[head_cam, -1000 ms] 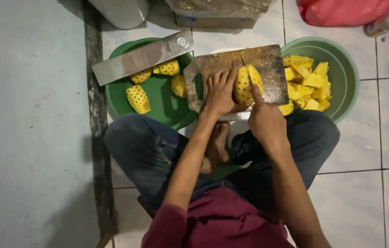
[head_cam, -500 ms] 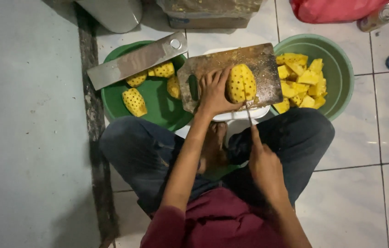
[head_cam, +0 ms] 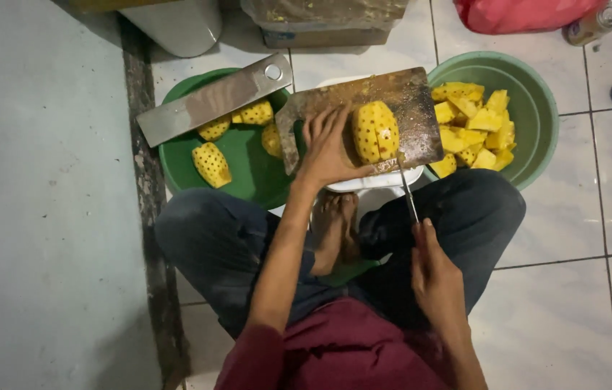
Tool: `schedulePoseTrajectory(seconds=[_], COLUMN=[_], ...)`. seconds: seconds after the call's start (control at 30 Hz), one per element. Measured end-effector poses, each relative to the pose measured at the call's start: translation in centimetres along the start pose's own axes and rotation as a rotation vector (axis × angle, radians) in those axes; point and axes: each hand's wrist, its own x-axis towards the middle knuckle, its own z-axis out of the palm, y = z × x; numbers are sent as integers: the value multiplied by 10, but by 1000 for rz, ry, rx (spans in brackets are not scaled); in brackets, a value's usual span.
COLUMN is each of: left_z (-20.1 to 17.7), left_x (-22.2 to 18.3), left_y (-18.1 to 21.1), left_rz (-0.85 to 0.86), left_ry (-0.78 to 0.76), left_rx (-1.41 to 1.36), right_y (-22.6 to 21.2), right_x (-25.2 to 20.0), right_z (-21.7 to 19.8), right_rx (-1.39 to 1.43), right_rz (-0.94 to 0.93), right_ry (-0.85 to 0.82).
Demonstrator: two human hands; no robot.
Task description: A person sitting on the floor is peeling and cutting a pineapple into pieces using a knife on a wooden cutting board.
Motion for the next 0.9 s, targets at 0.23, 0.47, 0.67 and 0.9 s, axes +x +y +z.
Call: schedulePoseTrajectory(seconds=[0.23, 0.47, 0.67, 0.9], left_z=[4, 0, 1, 9], left_x=[18, 25, 18, 13], left_y=[-2, 0, 1, -7], left_rz=[-42, -12, -7, 10], left_ry=[-86, -125, -76, -6], left_rx=[-138, -90, -53, -111], right_y=[-4, -21, -19, -26], right_x=[27, 47, 45, 42], right_z=[9, 20, 23, 23], right_rx=[-69, -12, -41, -25], right_rz=[-138, -168, -127, -84], right_ry=[133, 108, 80, 59])
